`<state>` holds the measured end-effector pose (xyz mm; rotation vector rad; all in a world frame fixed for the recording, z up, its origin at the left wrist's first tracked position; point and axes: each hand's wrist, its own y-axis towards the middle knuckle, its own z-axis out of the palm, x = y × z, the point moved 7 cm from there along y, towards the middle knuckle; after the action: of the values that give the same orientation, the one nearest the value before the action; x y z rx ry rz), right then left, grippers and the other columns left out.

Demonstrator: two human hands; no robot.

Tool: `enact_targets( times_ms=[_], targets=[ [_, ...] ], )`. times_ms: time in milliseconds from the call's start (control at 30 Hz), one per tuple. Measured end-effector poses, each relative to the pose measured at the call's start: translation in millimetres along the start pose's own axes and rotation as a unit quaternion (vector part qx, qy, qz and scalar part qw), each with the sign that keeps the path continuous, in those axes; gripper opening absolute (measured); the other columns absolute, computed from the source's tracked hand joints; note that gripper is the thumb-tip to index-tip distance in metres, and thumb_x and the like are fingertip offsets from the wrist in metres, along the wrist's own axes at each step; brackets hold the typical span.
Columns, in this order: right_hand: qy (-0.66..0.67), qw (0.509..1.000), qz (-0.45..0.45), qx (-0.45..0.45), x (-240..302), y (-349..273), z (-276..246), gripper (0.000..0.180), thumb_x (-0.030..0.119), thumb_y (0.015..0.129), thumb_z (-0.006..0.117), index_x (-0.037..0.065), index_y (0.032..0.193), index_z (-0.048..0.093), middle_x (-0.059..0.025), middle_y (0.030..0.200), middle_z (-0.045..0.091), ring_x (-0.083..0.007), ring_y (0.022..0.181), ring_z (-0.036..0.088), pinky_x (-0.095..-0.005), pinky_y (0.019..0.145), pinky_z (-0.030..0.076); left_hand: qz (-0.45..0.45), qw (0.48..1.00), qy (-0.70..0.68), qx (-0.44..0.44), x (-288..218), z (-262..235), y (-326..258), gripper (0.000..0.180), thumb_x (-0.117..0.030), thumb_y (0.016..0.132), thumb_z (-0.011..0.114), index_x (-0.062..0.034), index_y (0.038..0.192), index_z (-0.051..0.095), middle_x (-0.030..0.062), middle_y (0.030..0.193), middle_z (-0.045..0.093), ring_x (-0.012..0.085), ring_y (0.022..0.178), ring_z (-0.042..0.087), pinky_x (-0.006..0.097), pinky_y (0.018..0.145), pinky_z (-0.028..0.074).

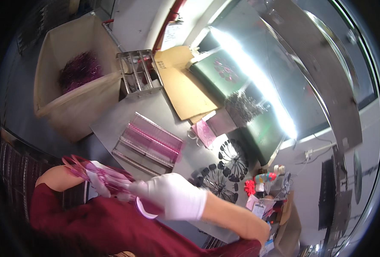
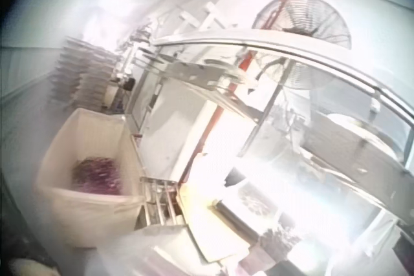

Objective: The person assembles decorative items by inserting black and pink plastic pieces into metal racks on a workbench. They repeatedly pick up bundles of pieces, separate them, and place them into slots on the racks, then move the racks aside.

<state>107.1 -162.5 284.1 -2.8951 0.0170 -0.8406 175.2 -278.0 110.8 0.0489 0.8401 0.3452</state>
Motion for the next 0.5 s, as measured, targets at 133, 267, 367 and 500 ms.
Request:
enact_targets(
  times_ms=[133, 267, 367, 500],
  targets=[
    [-0.313, 0.949, 0.015, 0.007, 24, 10, -15, 0.031, 0.015, 0.082, 0.079, 0.01, 0.112, 0.076, -0.0015, 0.069, 0.058, -0.0213, 0.06, 0.061, -0.0369, 0.049, 0.043, 0.124, 0.982, 0.099, 0.099, -51, -11, 3, 0.04, -0.037, 0.106, 0.066, 0.0012, 0.112, 0.054, 0.007, 0.105, 0.055, 0.0157, 0.076, 0.056, 0.025, 0.069, 0.046],
    [-0.075, 0.943, 0.126, -0.3, -15, 2, -91, 0.034, 0.03, 0.083, 0.093, 0.009, 0.102, 0.074, -0.0061, 0.087, 0.075, -0.0214, 0.07, 0.07, -0.0353, 0.062, 0.055, -0.102, 0.959, 0.263, -0.036, -41, -61, 3, 0.046, -0.006, 0.07, 0.068, -0.0069, 0.116, 0.058, 0.0033, 0.099, 0.055, 0.0144, 0.093, 0.053, 0.029, 0.082, 0.048],
    [0.112, 0.976, 0.135, -0.132, -33, 22, -74, 0.043, 0.039, 0.083, 0.09, 0.007, 0.102, 0.068, -0.0108, 0.087, 0.074, -0.0331, 0.075, 0.073, -0.04, 0.073, 0.06, -0.137, 0.927, 0.339, -0.078, -75, -46, 28, 0.062, -0.005, 0.069, 0.068, -0.0035, 0.131, 0.062, 0.0082, 0.107, 0.068, 0.0165, 0.096, 0.063, 0.032, 0.084, 0.051],
    [0.048, 0.97, 0.223, 0.081, -14, 31, -26, 0.037, 0.019, 0.085, 0.076, 0.006, 0.117, 0.063, -0.0164, 0.08, 0.07, -0.0378, 0.075, 0.073, -0.0475, 0.067, 0.057, -0.273, 0.849, 0.451, -0.04, -83, -46, 47, 0.077, -0.003, 0.071, 0.066, -0.0039, 0.147, 0.059, 0.0141, 0.118, 0.075, 0.0223, 0.104, 0.071, 0.035, 0.093, 0.054]
  ],
)
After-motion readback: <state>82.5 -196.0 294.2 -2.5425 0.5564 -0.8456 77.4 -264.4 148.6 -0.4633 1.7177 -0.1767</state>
